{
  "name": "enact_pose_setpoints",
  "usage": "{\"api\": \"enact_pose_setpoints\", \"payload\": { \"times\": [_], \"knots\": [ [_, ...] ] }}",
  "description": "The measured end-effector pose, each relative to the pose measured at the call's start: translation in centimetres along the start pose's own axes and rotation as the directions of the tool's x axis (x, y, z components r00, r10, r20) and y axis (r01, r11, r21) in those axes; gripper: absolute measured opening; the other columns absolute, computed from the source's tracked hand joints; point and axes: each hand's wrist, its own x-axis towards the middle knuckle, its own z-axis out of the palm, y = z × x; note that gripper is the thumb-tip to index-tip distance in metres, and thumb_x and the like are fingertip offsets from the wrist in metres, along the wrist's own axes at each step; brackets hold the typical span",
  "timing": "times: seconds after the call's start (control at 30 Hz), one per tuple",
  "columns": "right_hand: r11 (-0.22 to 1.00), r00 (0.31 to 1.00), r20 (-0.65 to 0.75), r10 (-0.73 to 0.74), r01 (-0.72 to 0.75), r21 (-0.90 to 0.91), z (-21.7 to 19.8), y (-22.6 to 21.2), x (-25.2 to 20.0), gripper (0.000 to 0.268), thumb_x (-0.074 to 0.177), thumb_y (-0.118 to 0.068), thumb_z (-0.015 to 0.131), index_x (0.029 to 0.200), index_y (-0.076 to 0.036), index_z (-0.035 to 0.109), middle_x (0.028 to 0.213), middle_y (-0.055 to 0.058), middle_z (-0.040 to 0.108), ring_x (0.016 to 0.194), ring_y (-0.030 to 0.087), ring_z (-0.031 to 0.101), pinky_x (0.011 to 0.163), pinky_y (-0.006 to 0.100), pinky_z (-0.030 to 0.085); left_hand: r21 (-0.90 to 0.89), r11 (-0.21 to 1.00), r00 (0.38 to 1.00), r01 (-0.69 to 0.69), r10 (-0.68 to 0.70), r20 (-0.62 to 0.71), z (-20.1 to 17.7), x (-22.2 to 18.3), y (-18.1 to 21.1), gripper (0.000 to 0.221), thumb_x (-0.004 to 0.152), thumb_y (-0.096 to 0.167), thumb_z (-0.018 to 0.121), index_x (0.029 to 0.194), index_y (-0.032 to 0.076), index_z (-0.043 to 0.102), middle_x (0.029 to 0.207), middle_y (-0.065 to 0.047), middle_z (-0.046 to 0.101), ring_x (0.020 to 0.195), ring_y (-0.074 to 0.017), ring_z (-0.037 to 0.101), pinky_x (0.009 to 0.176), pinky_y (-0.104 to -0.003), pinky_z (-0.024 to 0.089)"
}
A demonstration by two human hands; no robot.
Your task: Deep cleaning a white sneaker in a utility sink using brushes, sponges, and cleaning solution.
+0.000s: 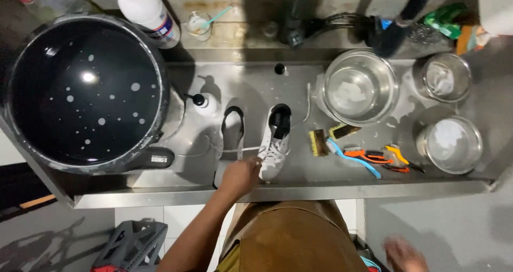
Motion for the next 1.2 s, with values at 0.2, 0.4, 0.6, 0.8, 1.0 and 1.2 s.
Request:
{"api": "enact_pose_setpoints", "payload": {
  "times": [0.2, 0.4, 0.6, 0.8, 1.0, 1.2],
  "knots": [
    [0.619, 0.477, -0.429, -0.767, 0.727, -0.297, -17.6, -41.6, -0.1, 0.035, 0.093, -0.025, 0.062, 0.126, -0.017, 0.070, 0.128, 0.009, 0.069, 0.120, 0.028, 0.066, 0.095, 0.041, 0.056, 0.493, 0.803, 0.866, -0.336, 0.469, -0.172, -2.2, 5.5, 2.1, 0.055, 0.082, 0.023, 0.076, 0.134, 0.023, 0.058, 0.138, 0.000, 0.054, 0.115, -0.0271, 0.056, 0.085, -0.043, 0.051],
    [0.463, 0.395, -0.249, -0.885, 0.677, -0.572, -17.7, -50.0, 7.6, 0.040, 0.101, -0.038, 0.046, 0.115, -0.010, 0.070, 0.132, 0.011, 0.060, 0.097, 0.036, 0.066, 0.075, 0.049, 0.056, 0.679, 0.674, 0.832, -0.292, 0.529, -0.167, 2.7, 8.9, -1.0, 0.052, 0.077, 0.035, 0.076, 0.126, 0.024, 0.064, 0.125, 0.000, 0.051, 0.092, -0.0244, 0.058, 0.072, -0.040, 0.046],
    [0.686, 0.554, -0.410, -0.725, 0.526, -0.502, -18.0, -51.0, 5.2, 0.027, 0.090, -0.038, 0.054, 0.079, -0.014, 0.061, 0.088, 0.004, 0.052, 0.080, 0.021, 0.050, 0.073, 0.035, 0.039, 0.673, 0.723, 0.868, -0.157, 0.426, -0.256, 2.3, 7.2, 1.8, 0.032, 0.075, 0.041, 0.076, 0.099, 0.020, 0.072, 0.117, -0.001, 0.052, 0.090, -0.0223, 0.054, 0.069, -0.039, 0.042],
    [0.881, 0.863, -0.186, -0.470, 0.471, -0.041, -16.3, -52.2, 7.9, 0.024, 0.080, -0.031, 0.065, 0.095, -0.017, 0.077, 0.131, -0.006, 0.045, 0.123, 0.031, 0.040, 0.098, 0.051, 0.041, 0.586, 0.800, 0.833, -0.133, 0.411, -0.371, 4.5, 7.2, 0.3, 0.049, 0.067, 0.056, 0.082, 0.094, 0.016, 0.072, 0.101, 0.000, 0.052, 0.088, -0.0220, 0.056, 0.067, -0.038, 0.040],
    [0.281, 0.668, -0.191, -0.720, 0.532, 0.799, -21.5, -47.8, -0.2, 0.014, 0.067, -0.001, 0.057, 0.078, 0.008, 0.058, 0.152, 0.022, 0.031, 0.141, 0.048, 0.022, 0.114, 0.060, 0.023, 0.566, 0.806, 0.793, -0.172, 0.454, -0.406, 4.7, 7.2, -0.8, 0.060, 0.047, 0.051, 0.094, 0.088, 0.013, 0.073, 0.107, -0.001, 0.051, 0.101, -0.0238, 0.056, 0.072, -0.040, 0.042],
    [-0.074, 0.736, -0.338, -0.586, 0.367, 0.927, -17.4, -39.8, 2.2, 0.035, 0.104, -0.023, 0.045, 0.129, -0.002, 0.057, 0.113, 0.004, 0.053, 0.110, 0.015, 0.052, 0.104, 0.036, 0.040, 0.495, 0.865, 0.984, -0.082, 0.148, -0.097, 2.0, 5.8, 2.1, 0.057, 0.078, 0.062, 0.074, 0.117, 0.021, 0.070, 0.127, 0.000, 0.044, 0.129, -0.0226, 0.042, 0.089, -0.036, 0.039]
  ]
}}
